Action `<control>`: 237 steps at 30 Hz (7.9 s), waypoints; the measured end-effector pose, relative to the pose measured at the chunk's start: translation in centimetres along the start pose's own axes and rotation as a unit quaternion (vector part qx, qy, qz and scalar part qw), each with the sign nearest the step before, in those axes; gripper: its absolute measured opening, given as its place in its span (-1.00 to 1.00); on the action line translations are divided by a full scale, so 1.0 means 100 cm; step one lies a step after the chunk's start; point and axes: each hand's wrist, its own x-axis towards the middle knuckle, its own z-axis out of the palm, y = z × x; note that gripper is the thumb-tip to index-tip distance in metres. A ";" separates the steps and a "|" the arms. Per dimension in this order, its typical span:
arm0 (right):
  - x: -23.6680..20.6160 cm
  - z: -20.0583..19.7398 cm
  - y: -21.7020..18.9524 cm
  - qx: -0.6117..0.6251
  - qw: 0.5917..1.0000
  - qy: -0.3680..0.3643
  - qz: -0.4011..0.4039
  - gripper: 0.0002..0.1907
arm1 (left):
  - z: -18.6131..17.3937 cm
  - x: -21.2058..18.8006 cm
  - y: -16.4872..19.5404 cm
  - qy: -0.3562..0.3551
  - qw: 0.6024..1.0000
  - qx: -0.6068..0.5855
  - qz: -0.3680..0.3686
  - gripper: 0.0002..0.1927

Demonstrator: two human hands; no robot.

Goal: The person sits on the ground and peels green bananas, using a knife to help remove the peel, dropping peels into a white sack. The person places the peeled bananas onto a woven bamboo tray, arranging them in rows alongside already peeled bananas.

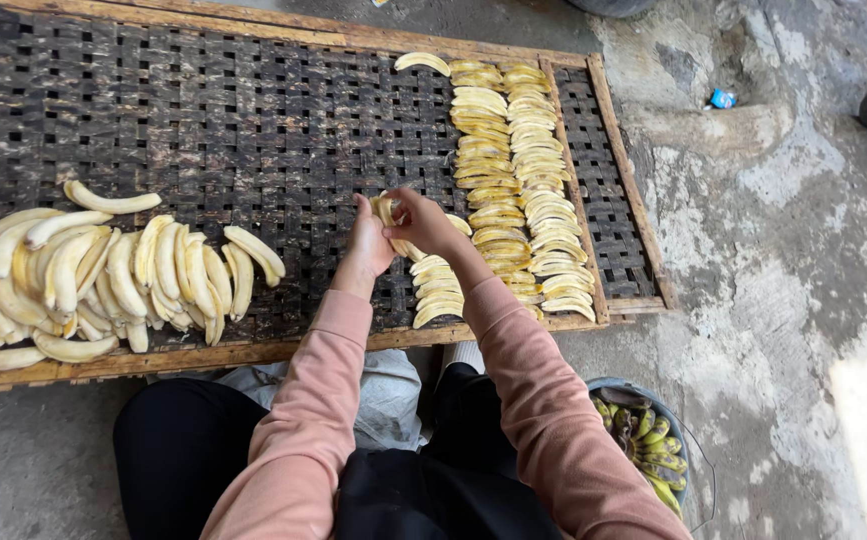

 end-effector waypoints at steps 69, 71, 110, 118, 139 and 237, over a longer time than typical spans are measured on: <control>0.012 -0.109 0.105 -0.080 0.954 0.219 0.186 -0.83 | 0.039 0.109 -0.001 0.155 0.687 0.695 0.145 -0.89; 0.006 -0.108 0.112 -0.160 0.955 0.153 0.196 -0.80 | 0.044 0.114 -0.007 0.150 0.643 0.739 0.135 -0.91; 0.117 0.233 -0.058 -0.182 0.972 -0.095 0.113 -0.20 | -0.168 -0.093 0.020 0.535 0.194 0.814 0.115 -0.60; 0.121 0.224 -0.034 -0.318 0.939 -0.108 0.071 -0.34 | -0.168 -0.086 0.018 0.526 0.256 0.810 0.045 -0.33; 0.133 0.097 0.016 0.117 0.980 -0.069 0.144 -0.74 | -0.111 -0.009 0.061 0.170 0.968 -0.019 0.186 -0.66; 0.124 -0.080 0.129 0.276 0.953 -0.108 0.055 -0.69 | 0.010 0.164 0.038 0.166 0.971 -0.023 0.169 -0.62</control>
